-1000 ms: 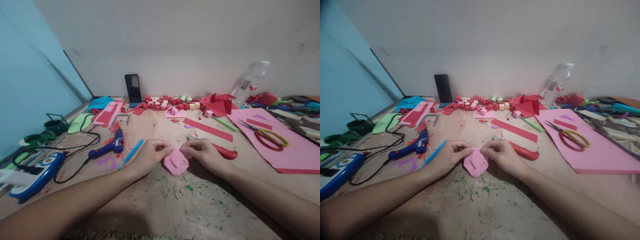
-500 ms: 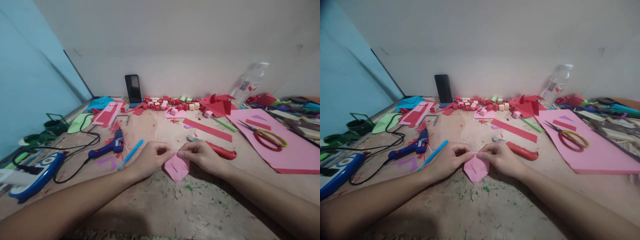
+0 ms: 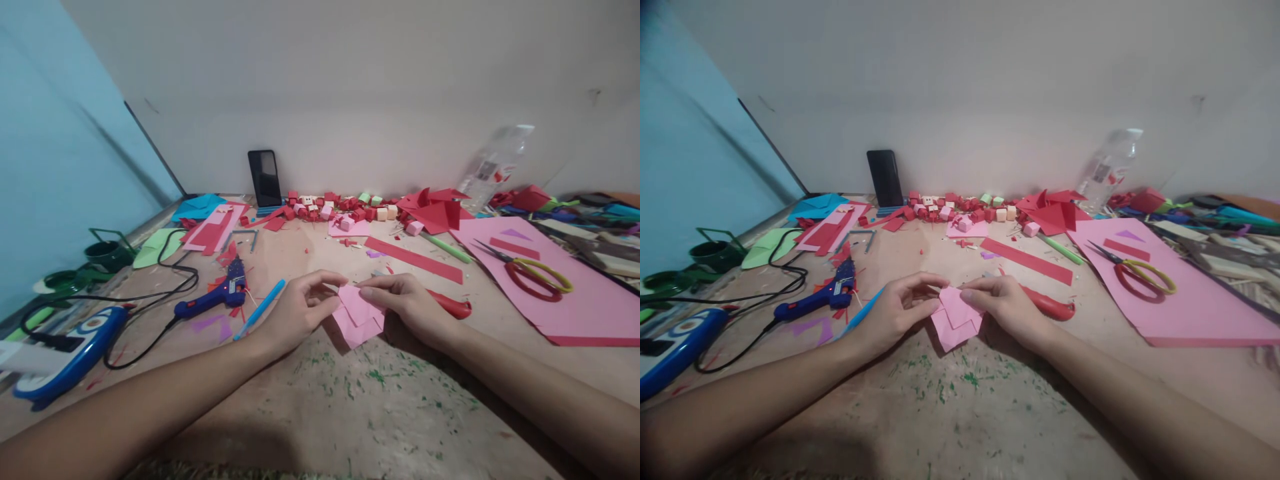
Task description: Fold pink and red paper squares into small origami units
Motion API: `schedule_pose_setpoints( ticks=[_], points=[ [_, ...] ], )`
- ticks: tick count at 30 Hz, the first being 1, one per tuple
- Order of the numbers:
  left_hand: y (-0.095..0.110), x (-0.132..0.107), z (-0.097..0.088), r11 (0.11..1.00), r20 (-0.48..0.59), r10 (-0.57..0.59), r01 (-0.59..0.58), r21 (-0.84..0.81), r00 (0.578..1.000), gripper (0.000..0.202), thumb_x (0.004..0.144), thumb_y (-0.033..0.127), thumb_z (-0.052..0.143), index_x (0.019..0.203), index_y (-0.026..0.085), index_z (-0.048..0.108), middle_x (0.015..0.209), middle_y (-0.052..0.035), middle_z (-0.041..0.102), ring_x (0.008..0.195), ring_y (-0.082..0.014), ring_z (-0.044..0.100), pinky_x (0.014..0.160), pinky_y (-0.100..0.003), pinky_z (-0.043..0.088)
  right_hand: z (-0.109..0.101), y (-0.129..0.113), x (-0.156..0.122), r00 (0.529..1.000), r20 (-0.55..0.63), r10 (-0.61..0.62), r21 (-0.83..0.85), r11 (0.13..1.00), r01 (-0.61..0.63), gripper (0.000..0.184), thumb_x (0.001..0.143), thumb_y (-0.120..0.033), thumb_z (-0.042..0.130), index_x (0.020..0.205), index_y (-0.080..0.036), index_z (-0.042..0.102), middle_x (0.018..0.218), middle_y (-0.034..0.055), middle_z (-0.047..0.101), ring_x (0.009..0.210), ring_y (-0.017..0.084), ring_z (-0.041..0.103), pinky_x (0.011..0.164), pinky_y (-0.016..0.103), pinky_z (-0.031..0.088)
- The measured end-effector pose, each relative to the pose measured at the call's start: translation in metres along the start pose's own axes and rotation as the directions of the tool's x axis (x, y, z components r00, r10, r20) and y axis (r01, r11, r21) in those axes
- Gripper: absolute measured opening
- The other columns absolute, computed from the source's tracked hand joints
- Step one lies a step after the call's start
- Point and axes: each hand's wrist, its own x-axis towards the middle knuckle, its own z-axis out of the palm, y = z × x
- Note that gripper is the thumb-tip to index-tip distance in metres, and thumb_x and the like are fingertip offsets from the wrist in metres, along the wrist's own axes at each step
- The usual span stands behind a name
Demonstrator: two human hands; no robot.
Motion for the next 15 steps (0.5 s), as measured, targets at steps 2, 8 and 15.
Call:
schedule_pose_setpoints(
  ticks=[2,8,15],
  points=[
    [0.0000,0.0008,0.0003,1.000,-0.007,-0.012,0.012,0.014,1.000,0.022,0.082,0.019,0.067,0.103,0.015,0.072,0.099,-0.0067,0.076,0.087,-0.0195,0.069,0.079,-0.031,0.054,-0.0002,0.0007,0.0001,1.000,0.017,0.018,0.035,0.999,-0.019,0.032,0.083,-0.042,0.081,0.099,-0.015,0.085,0.085,0.0083,0.078,0.076,0.020,0.065,0.071,0.032,0.046],
    [0.0010,0.0005,0.0003,0.999,-0.013,-0.040,0.041,0.027,0.999,0.022,0.083,0.017,0.066,0.103,0.015,0.075,0.092,-0.0060,0.077,0.081,-0.0180,0.068,0.074,-0.028,0.053,-0.0011,0.0007,0.0003,0.999,0.034,0.039,0.077,0.996,-0.042,0.035,0.085,-0.046,0.080,0.103,-0.016,0.084,0.087,0.0084,0.079,0.078,0.021,0.066,0.071,0.031,0.046],
    [-0.0050,0.0043,0.0007,0.998,-0.128,-0.063,0.064,0.009,0.990,0.013,0.082,0.024,0.071,0.087,0.015,0.078,0.081,-0.0045,0.076,0.071,-0.0158,0.065,0.065,-0.025,0.050,-0.0002,0.0067,0.0000,1.000,-0.008,-0.018,-0.017,1.000,0.018,0.068,0.093,-0.076,0.053,0.097,-0.015,0.082,0.073,0.0099,0.072,0.064,0.022,0.063,0.065,0.035,0.048]
  ],
)
